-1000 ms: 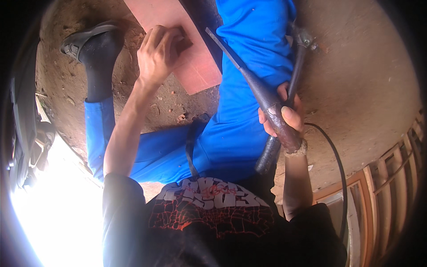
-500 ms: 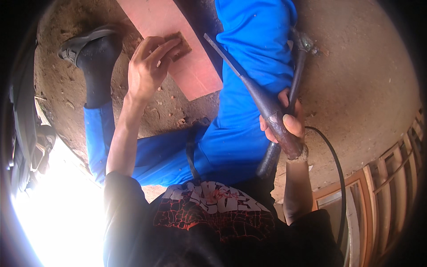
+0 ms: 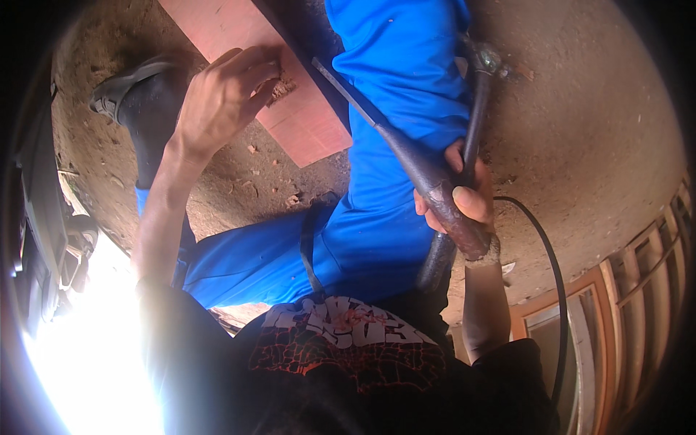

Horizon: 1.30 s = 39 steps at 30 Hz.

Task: The person sits on the ground and uses a chisel and hammer to carve a rectangular recess into a pink wooden plank. They repeatedly strike the chisel to remove wood chips and clear the debris from the carved area.

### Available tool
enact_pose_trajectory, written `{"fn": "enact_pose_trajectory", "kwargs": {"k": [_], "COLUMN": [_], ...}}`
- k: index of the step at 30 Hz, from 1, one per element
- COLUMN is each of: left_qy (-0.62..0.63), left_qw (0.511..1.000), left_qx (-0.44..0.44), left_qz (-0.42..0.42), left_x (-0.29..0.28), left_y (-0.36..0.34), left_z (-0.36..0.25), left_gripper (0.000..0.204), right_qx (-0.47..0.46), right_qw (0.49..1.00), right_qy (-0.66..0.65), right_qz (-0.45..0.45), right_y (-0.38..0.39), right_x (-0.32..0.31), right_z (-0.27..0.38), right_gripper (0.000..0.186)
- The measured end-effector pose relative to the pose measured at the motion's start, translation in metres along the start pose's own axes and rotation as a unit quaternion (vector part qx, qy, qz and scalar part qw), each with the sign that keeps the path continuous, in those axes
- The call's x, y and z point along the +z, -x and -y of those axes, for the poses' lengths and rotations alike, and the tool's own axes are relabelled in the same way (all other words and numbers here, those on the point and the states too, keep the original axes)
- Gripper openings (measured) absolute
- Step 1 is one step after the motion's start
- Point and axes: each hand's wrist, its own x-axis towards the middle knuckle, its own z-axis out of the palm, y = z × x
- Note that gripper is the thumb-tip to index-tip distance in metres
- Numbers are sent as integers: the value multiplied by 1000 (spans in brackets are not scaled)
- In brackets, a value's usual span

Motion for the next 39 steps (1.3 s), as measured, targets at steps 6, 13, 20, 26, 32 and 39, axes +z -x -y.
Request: {"fn": "enact_pose_trajectory", "kwargs": {"k": [6, 13, 20, 26, 32, 39], "left_qy": [-23, 2, 21, 9, 10, 121], "left_qw": [997, 992, 988, 992, 991, 979], "left_qx": [71, 129, -13, -68, -54, -64], "left_qz": [8, -13, -155, -108, -119, -149], "left_x": [0, 8, 21, 29, 33, 37], "left_y": [-1, 12, 42, 47, 50, 49], "left_z": [5, 5, 6, -20, -24, -18], "left_gripper": [11, 14, 29, 40, 33, 28], "right_qx": [2, -28, -7, 3, 7, 5], "right_qw": [1000, 994, 998, 996, 993, 991], "right_qy": [-2, -30, -50, -49, -57, -60], "right_qz": [-11, 98, 46, 76, 102, 123], "right_y": [0, -1, 1, -2, 0, 1], "right_x": [5, -19, -12, -18, -30, -35], "right_z": [2, -6, -5, -3, -8, -8], "right_gripper": [56, 44, 50, 50, 49, 46]}}
